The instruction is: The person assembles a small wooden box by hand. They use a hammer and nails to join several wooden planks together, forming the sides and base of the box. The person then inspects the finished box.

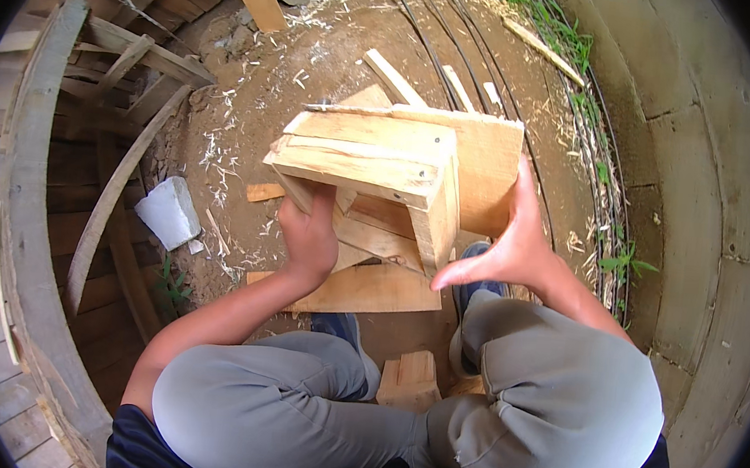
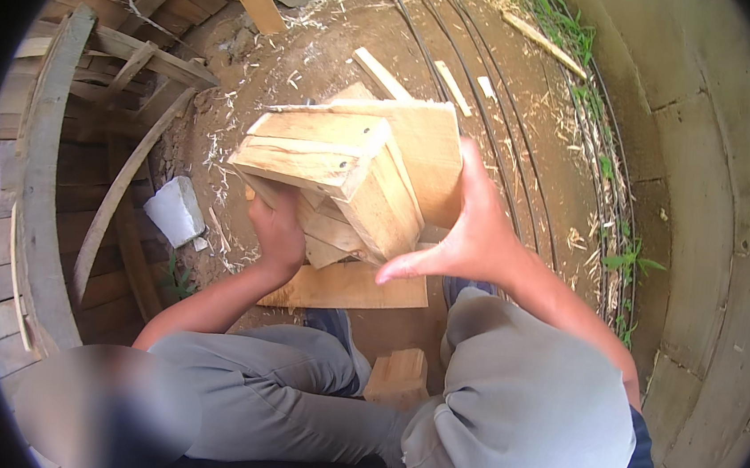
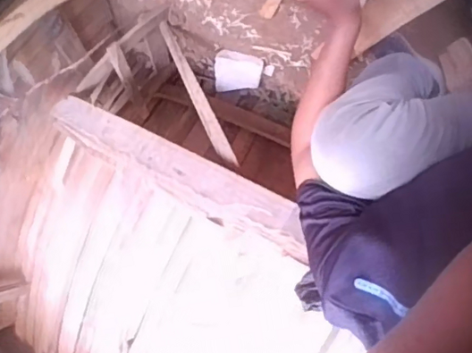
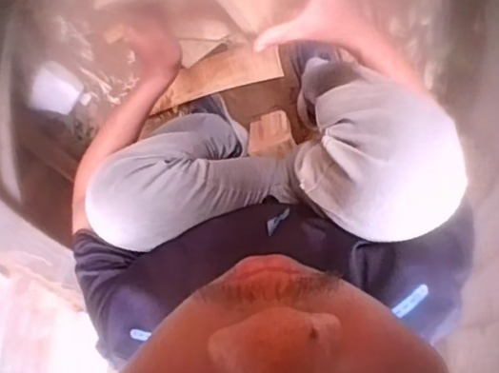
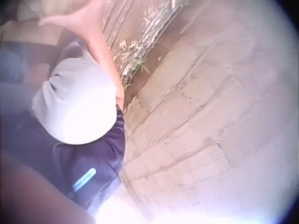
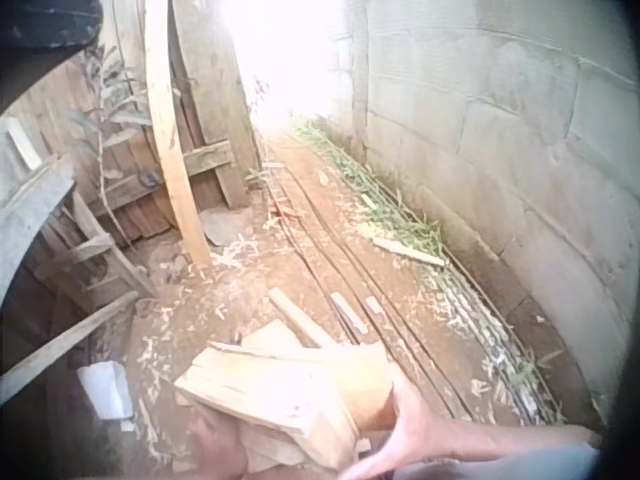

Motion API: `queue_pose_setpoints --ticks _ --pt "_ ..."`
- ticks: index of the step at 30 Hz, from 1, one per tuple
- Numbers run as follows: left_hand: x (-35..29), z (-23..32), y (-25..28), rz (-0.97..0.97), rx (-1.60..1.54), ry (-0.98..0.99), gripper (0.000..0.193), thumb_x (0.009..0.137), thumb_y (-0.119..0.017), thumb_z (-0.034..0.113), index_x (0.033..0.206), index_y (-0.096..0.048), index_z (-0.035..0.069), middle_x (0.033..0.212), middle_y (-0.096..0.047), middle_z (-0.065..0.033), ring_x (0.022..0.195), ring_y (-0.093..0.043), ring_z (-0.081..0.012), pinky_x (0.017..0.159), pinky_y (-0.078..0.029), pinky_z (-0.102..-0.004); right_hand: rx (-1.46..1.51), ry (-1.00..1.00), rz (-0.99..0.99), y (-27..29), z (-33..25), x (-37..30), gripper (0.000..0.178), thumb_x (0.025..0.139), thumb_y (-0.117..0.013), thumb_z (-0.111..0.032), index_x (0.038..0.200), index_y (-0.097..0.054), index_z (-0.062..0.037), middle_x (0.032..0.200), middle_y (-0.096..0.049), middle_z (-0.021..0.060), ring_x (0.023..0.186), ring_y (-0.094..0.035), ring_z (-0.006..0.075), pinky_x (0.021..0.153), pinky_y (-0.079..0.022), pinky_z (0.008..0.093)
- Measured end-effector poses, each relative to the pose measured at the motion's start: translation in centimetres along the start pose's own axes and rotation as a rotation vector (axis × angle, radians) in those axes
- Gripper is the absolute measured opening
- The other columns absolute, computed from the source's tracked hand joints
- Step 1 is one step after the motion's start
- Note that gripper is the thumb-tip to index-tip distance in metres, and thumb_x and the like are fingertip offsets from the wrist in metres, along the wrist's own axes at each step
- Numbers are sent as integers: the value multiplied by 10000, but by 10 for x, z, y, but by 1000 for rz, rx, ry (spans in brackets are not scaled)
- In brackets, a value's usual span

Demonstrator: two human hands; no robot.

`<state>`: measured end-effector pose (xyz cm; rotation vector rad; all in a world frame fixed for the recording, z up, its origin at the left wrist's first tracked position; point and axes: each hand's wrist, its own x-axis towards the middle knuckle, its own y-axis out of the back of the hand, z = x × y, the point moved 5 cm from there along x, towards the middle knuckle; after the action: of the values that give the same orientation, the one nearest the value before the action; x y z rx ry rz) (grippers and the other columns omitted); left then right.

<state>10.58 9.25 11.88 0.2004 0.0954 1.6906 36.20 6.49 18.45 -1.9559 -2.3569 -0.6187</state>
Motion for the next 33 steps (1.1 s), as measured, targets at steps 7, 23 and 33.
queue_pose_setpoints --ticks 7,23,33 --pt "1 6 -3 3 20 46 340 1029 -609 206 1179 -606 -99 1103 -698 -139 1019 -627 -172 915 -479 -343 -12 -132 130 -4 -3 14 1226 480 -1042 -381 1429 -369 1 1366 -530 158 1291 -521 250 1116 -392 404" --pt "-9 -19 -7 -471 -80 197 487 1024 -522 319 1333 -525 -57 1201 -642 -164 1091 -605 -217 960 -470 -372 198 -321 170 2 31 -3 1140 535 -1006 -295 1444 -395 22 1365 -540 124 1284 -512 221 1125 -370 378" --pt "86 38 -1 -555 187 -55 922 899 -538 629 1579 -299 55 1499 -484 -178 1409 -443 -306 1187 -297 -458 414 -553 183 -2 75 -33 1139 547 -986 -269 1468 -379 17 1363 -543 120 1283 -520 227 1134 -377 378"
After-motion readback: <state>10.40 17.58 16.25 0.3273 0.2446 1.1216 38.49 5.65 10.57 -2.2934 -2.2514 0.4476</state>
